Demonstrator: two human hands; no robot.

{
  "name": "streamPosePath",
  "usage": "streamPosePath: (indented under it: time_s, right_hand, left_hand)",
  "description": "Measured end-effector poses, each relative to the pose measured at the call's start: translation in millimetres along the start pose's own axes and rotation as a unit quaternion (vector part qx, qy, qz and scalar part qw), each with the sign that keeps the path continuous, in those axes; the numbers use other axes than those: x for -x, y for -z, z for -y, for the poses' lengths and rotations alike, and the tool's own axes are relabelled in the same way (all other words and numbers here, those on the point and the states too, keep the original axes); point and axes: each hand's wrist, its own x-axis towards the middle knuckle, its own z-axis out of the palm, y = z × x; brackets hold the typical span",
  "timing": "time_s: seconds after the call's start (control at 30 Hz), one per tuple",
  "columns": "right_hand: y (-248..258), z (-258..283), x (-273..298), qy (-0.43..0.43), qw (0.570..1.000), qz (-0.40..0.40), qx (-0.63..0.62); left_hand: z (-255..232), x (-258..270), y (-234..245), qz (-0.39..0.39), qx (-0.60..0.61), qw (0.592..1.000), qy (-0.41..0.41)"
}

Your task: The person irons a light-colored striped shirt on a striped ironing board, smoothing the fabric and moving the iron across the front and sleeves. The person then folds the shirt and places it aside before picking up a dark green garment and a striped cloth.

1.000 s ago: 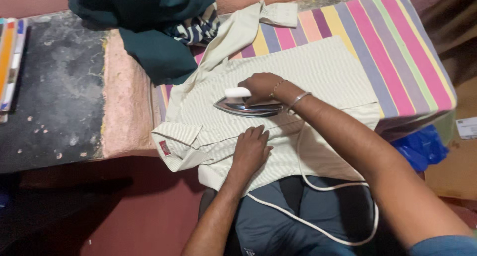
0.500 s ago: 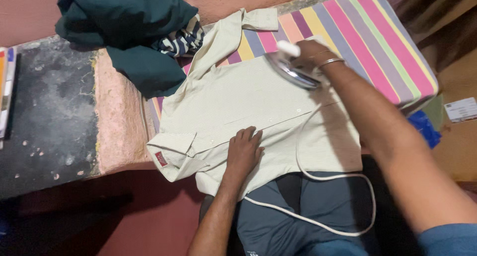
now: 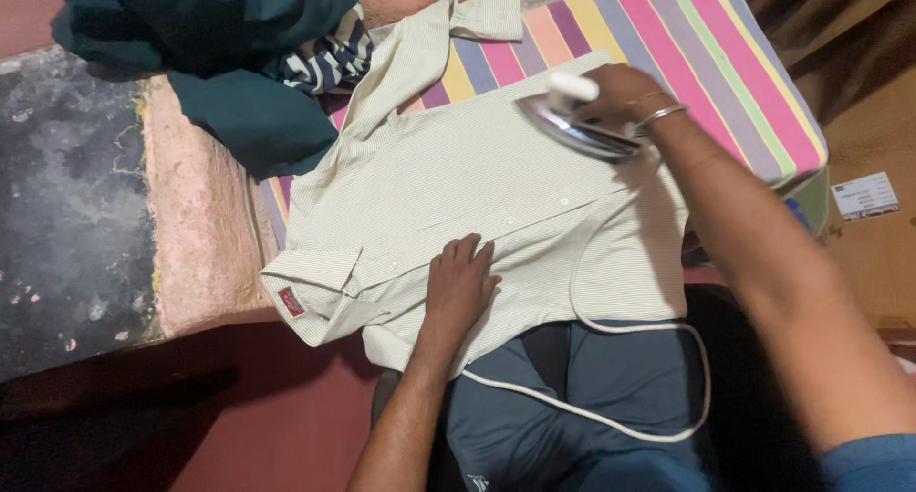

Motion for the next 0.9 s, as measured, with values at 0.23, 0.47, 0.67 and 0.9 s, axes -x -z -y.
streamPosePath:
  time_s: [0.23,0.47,0.67,0.9]
  right_hand:
    - [-29.2,151.2,-0.1,0.107,0.994,-0.003,-0.011]
    - [-35.8,238.4,12.3,0.197,0.979,0.034,0.038]
    - [-38.6,225.9,9.8,0.185,0.982,0.033,0.030]
    - [-21.8,107.1,-12.9,-0.003,1.000,0.001,-0.015]
  left_hand:
    - [-2.1,-0.2,1.9,-0.019,0.002,1.000,-0.004]
    - [1.8,1.6,1.6,-0.021,0.009,1.000,-0.008]
    - [3.7,1.8,4.2,-0.024,0.024,0.999,-0.010]
    - [6.5,0.2,4.2,0.006,0.032,0.999,0.004]
